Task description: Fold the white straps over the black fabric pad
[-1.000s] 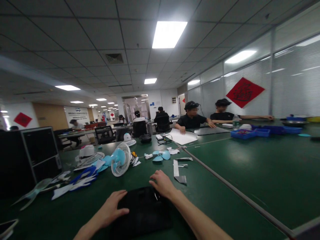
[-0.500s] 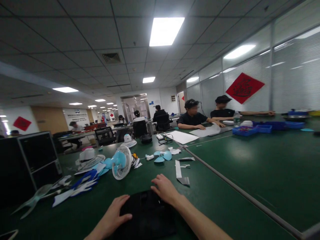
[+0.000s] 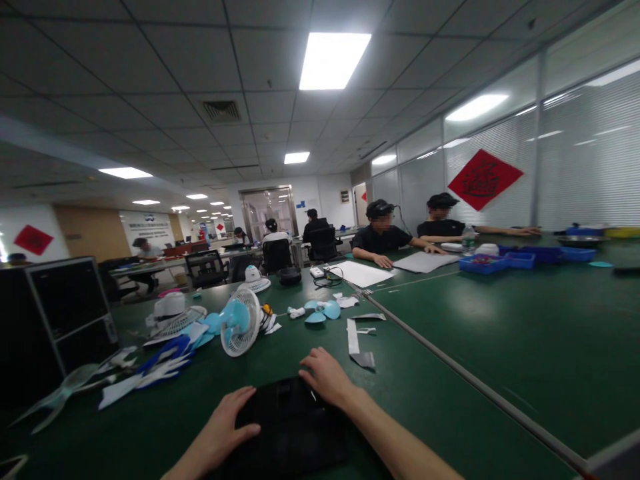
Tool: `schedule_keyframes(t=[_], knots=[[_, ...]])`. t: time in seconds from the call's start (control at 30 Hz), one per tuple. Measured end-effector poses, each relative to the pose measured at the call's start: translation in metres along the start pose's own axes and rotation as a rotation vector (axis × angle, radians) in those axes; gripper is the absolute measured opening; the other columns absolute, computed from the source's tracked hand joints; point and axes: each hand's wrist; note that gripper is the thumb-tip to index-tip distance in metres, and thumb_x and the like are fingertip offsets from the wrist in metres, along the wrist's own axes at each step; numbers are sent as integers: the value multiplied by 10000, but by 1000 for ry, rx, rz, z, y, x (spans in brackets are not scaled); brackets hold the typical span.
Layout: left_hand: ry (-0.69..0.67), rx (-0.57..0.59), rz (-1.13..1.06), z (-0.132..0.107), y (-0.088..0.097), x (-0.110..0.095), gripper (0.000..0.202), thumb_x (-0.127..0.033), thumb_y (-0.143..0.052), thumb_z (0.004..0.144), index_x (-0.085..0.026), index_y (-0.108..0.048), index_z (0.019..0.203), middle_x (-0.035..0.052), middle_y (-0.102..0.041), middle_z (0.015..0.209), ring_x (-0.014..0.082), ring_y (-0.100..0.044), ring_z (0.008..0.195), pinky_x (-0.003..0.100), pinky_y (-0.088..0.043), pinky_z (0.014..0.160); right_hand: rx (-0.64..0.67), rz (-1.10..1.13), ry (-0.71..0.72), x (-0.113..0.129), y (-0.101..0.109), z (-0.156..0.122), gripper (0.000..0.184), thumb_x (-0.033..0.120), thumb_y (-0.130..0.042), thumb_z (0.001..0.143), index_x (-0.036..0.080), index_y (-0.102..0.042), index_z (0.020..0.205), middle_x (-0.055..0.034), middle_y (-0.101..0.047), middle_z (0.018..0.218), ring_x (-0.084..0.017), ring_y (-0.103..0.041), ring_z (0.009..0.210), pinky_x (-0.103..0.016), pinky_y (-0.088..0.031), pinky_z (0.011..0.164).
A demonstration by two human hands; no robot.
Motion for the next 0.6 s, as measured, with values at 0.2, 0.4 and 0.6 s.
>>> schedule_keyframes(t=[0.2,0.4,0.6], knots=[[-6,-30,-8,-1,-3,1,801,-523,-600,702,-169,-428,1400,78,-368,1500,262,-316,1380,352,-229,1155,-4,-5,18,3,-1,0,271,328,-506,909,201,-684,1069,-73,-639,1005,-213,-539,1000,-320,-411,909],[-35,-48,1,0,-7,6,801,-530,-601,695,-157,-444,1387,90,-405,1475,267,-327,1373,346,-224,1154,-29,-67,24,2,2,1,264,294,-502,908,196,-679,1078,-79,-642,1024,-207,-551,1005,-333,-386,966],[-18,-50,-10,-5,-3,2,810,-538,-620,669,-172,-457,1374,84,-440,1449,275,-377,1337,346,-267,1130,-110,-277,-97,-17,26,8,239,224,-491,887,200,-684,1025,-88,-645,1038,-228,-544,1028,-328,-415,926]])
Point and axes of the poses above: each hand's wrist, its own z-axis towards the middle knuckle, its own y-axis out of the back of the hand, x = y × z
